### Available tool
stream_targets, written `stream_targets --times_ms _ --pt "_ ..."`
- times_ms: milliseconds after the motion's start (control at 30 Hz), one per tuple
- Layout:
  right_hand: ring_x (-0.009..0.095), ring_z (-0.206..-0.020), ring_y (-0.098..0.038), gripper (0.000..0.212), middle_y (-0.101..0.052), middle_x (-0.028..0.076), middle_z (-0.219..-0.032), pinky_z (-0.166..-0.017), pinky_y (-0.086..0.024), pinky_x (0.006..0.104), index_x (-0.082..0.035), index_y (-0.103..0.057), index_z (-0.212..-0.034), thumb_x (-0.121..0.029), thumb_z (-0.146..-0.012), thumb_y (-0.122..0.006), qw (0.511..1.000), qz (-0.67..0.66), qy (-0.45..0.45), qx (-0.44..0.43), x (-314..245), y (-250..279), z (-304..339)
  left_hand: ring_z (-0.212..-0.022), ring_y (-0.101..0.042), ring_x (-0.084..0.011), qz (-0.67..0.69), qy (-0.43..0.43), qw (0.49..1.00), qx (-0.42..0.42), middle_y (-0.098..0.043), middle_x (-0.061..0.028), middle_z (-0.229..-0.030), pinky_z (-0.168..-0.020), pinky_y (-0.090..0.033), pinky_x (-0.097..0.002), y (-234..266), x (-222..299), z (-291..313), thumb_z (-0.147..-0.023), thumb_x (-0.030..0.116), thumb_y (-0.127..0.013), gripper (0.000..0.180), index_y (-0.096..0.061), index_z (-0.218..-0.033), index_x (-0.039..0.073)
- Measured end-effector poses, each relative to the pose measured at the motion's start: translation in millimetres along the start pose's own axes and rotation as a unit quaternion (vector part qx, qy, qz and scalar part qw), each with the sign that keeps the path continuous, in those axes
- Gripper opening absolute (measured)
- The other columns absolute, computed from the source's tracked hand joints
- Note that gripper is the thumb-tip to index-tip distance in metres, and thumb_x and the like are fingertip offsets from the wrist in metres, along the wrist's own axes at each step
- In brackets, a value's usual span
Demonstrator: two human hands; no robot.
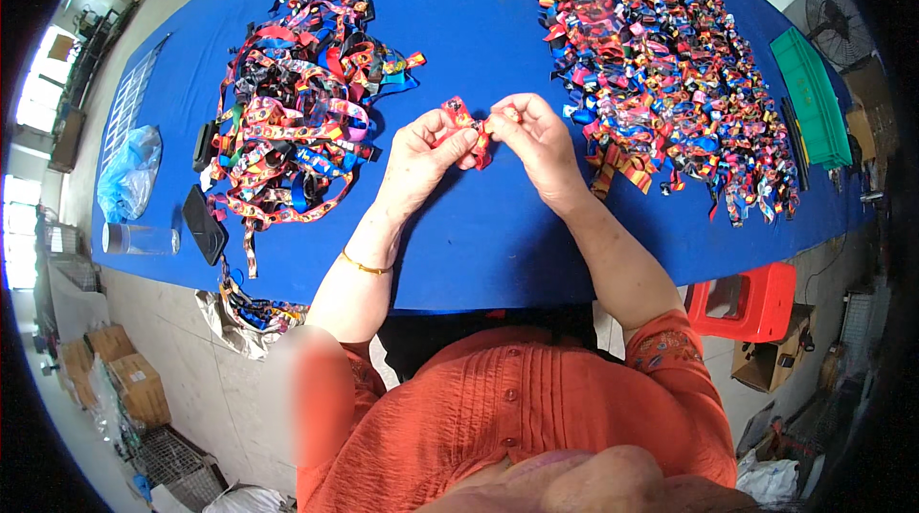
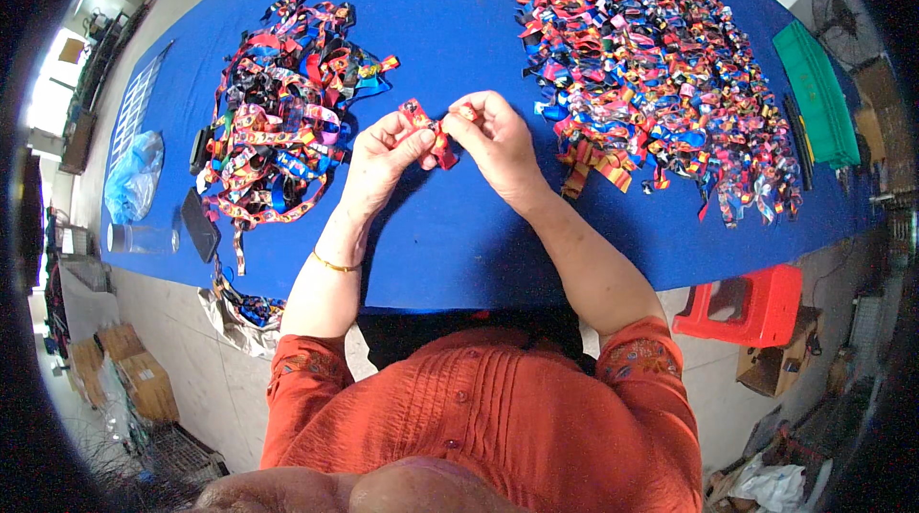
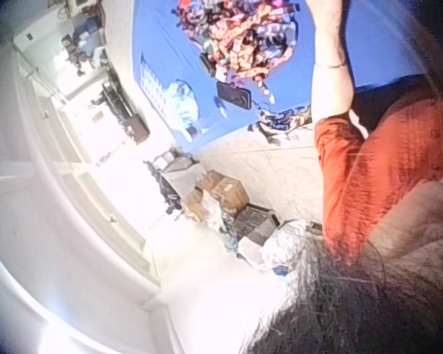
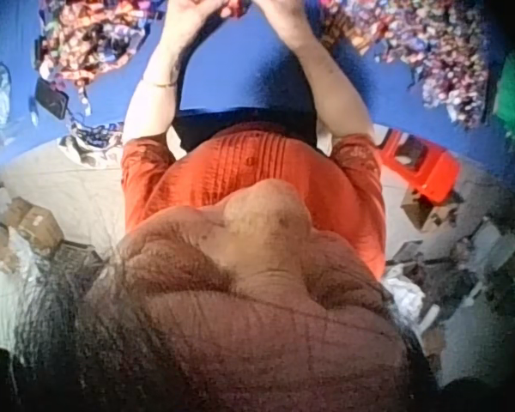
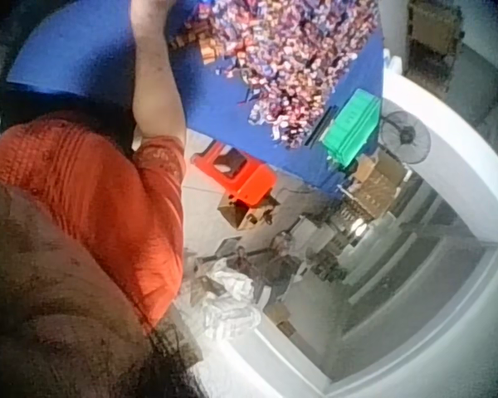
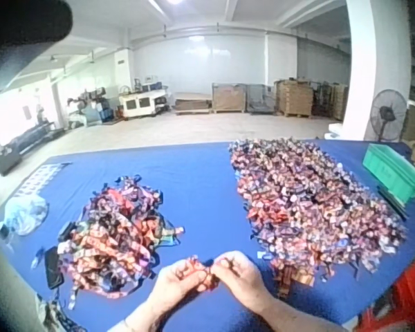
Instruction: Measuring and tying colorful ribbons at a workstation.
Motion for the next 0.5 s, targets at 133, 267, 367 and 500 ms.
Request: stream_targets --times_ms 133,267,367,500 --pt "0.007 -0.080 -0.060 0.012 -0.064 0.002 -0.090 -0.073 -0.049 0.0223 -0.002 -0.063 -0.097 -0.009 -0.089 -0.066 0.995 0.094 0.008 0.023 -7 8 0 -0.068 -0.058 -0.0073 -0.056 0.034 0.998 -0.010 -0.067 -0.0041 -0.084 -0.064 -0.048 -0.0214 -4 -4 1 -0.090 0.010 -0.067 0.009 -0.063 -0.093 0.002" --pt "0.012 -0.081 -0.062 0.010 -0.065 0.006 -0.088 -0.073 -0.050 0.0277 -0.002 -0.065 -0.088 -0.010 -0.084 -0.069 0.972 0.226 0.056 0.023 -10 4 2 -0.067 -0.058 -0.0066 -0.081 0.050 0.995 -0.028 -0.068 -0.0038 -0.084 -0.063 -0.047 -0.0204 -7 -4 3 -0.088 0.012 -0.069 0.012 -0.063 -0.093 0.002" --pt "0.014 -0.081 -0.062 0.009 -0.065 0.007 -0.087 -0.073 -0.050 0.0289 -0.002 -0.065 -0.086 -0.009 -0.083 -0.069 0.966 0.248 0.066 0.019 -13 3 2 -0.067 -0.058 -0.0065 -0.087 0.062 0.994 -0.029 -0.067 -0.0034 -0.083 -0.062 -0.047 -0.0199 -7 -6 4 -0.088 0.013 -0.070 0.012 -0.063 -0.092 0.003" --pt "0.013 -0.080 -0.062 0.008 -0.064 0.007 -0.087 -0.072 -0.050 0.0286 -0.002 -0.064 -0.085 -0.008 -0.083 -0.068 0.976 0.213 0.027 0.022 -2 7 1 -0.065 -0.058 -0.0062 -0.092 0.069 0.993 -0.036 -0.067 -0.0024 -0.082 -0.062 -0.046 -0.0198 -8 -7 4 -0.088 0.013 -0.070 0.012 -0.063 -0.090 0.003"
Point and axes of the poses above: each hand's wrist, its own z-axis away from the middle knuckle, its own y-axis out of the back of the hand, x = y × z, the point moved 7 cm from there along -z, towards the middle knuckle
